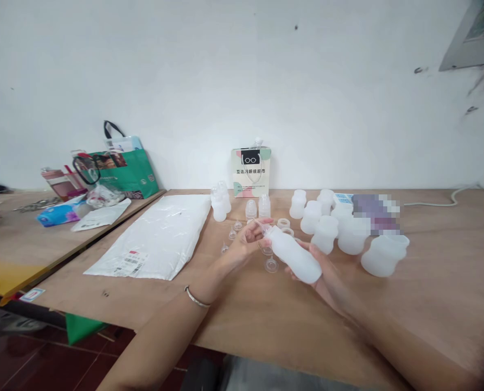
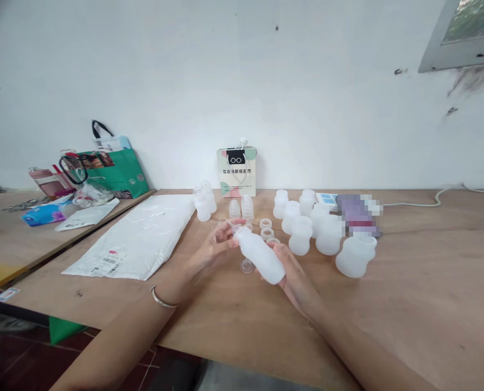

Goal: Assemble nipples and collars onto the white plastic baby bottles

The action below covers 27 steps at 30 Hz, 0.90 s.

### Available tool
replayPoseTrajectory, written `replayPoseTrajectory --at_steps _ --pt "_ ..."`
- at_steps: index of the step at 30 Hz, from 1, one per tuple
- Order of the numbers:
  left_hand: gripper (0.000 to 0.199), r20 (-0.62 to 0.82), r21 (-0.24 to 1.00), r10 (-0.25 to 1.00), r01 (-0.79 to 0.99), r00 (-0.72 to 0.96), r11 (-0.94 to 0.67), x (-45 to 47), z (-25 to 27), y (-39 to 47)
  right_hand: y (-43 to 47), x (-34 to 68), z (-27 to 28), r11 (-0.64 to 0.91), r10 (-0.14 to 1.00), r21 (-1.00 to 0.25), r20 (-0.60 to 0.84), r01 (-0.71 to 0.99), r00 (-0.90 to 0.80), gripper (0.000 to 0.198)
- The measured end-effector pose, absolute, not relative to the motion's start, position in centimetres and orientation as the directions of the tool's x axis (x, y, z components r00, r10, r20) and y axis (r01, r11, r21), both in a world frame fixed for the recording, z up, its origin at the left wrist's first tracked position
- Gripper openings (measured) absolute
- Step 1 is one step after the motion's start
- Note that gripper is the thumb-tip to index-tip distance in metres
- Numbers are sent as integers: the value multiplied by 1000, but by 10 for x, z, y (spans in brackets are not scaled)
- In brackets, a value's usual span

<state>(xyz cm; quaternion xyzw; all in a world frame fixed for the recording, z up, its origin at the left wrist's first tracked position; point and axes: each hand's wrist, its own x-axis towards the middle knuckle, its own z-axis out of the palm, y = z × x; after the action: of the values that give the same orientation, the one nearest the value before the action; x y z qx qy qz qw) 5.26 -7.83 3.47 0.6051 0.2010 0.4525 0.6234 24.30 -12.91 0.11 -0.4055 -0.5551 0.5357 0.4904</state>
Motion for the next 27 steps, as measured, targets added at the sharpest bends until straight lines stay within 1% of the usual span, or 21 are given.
replayPoseTrajectory --at_steps 2,3,4,5,6,7,8,9,10,11,12,14,15,16,17,19,20,22,24,27 --pt "48 307 933 818 -321 486 -160 53 34 -77 -128 245 -2 288 957 -949 289 127 -11 58" --pt "49 311 933 816 -321 487 -163 53 33 -77 -129 246 -3 331 938 -915 345 230 24 60" --pt "49 311 933 811 -320 496 -163 53 33 -77 -129 247 -3 334 936 -898 352 287 12 59" --pt "49 309 935 802 -318 510 -158 53 33 -77 -130 247 -2 304 951 -910 305 283 -41 53" --pt "50 308 936 793 -318 526 -152 53 34 -78 -130 247 -1 244 967 -943 219 227 -129 46" --pt "50 308 935 785 -322 538 -146 52 34 -78 -131 247 0 158 964 -977 121 145 -239 42" --pt "50 308 935 780 -327 546 -140 52 35 -78 -131 247 1 71 940 -995 45 64 -340 42" --pt "51 310 932 779 -335 545 -137 52 35 -78 -131 246 2 15 919 -1000 11 7 -395 44" --pt "51 312 930 783 -342 539 -136 52 35 -78 -131 245 2 9 921 -1000 13 -12 -390 45" --pt "52 314 928 790 -346 526 -138 53 35 -77 -130 245 2 55 943 -998 47 14 -330 45" --pt "53 317 926 799 -348 512 -144 53 35 -77 -130 244 1 130 965 -988 106 85 -240 45" --pt "56 323 924 805 -351 498 -153 55 35 -76 -129 244 -1 260 966 -923 250 282 -73 49" --pt "58 326 922 800 -354 503 -154 56 35 -77 -129 244 -1 291 955 -890 294 351 -45 51" --pt "58 326 923 792 -355 516 -148 56 35 -78 -129 244 -1 306 950 -877 305 369 -65 51" --pt "57 320 925 785 -354 531 -138 57 35 -79 -130 244 -1 308 951 -890 284 337 -119 49" --pt "54 294 932 774 -349 561 -101 57 36 -83 -130 244 1 240 941 -955 186 171 -282 42" --pt "53 282 932 773 -352 568 -82 57 36 -84 -131 244 2 170 923 -983 131 77 -363 41" --pt "52 267 928 770 -369 580 -44 57 36 -87 -133 244 2 10 879 -997 43 -71 -474 41" --pt "51 269 916 758 -401 594 -11 58 35 -89 -135 244 2 -103 845 -980 3 -168 -534 43" --pt "48 273 901 740 -433 615 26 60 33 -89 -138 242 0 -170 813 -958 -3 -232 -582 46"
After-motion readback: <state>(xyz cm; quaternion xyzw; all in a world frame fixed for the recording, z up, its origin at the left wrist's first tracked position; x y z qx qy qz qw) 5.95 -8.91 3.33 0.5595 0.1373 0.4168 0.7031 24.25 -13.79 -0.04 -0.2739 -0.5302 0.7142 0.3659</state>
